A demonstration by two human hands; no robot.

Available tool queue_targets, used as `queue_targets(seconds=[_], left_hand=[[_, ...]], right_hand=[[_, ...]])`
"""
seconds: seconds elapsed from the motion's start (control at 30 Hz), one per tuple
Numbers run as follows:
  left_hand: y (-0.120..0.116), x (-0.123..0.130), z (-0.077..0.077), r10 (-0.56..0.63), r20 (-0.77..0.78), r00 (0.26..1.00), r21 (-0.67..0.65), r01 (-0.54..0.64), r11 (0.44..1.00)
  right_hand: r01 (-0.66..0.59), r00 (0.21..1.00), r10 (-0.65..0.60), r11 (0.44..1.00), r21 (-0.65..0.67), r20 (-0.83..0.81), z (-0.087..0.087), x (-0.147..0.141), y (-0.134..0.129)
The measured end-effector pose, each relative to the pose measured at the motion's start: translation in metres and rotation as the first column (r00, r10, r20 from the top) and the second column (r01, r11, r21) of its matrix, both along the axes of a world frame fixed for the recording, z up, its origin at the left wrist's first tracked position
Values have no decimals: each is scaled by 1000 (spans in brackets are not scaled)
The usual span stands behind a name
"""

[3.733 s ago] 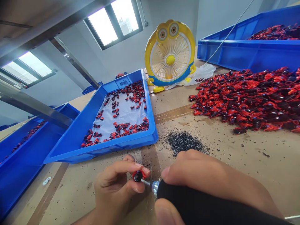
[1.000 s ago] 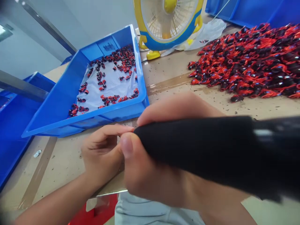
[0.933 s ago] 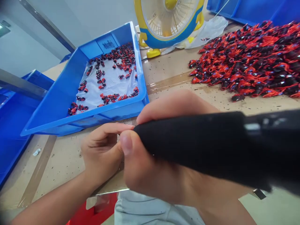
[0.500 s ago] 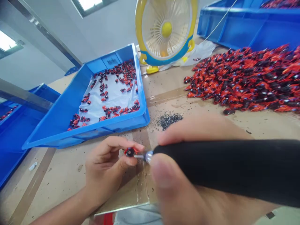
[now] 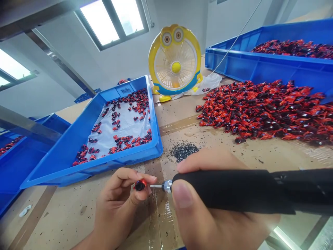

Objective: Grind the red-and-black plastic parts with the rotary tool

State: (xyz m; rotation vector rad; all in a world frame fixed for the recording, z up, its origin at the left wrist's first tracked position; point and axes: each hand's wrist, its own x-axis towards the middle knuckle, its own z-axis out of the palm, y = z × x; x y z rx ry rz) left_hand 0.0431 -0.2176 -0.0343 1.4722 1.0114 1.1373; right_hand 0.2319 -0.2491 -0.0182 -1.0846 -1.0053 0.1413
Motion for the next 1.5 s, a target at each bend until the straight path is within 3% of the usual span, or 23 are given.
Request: queue_targets(seconds=[0.17,0.4,0.73,0.9,1.1,1.5], left_hand=[[1,2,1,-19,74,997,7,18,1000],[1,2,3,-26,30,999,2,26,1000],[0,3,5,-53,16,998,11,53,999],[1,4,7,-57,16,998,47,56,997],[4,6,9,-79,60,995,62,76,995],[2,4,6,-96,25,995,71,94,993]], right_hand=[[-21,1000,21,1000,-2,11,0,-4,0],[-44,996,47,998,-42,71,8,-9,0],[-105,988,109,994,-42,110,6,-8,-1],[-53,988,70,991,-124,139,14,-8,2],[-49,984,70,991,-129,165,26,-4,11],[19,966,33,980,-199,257,18,-17,-5]])
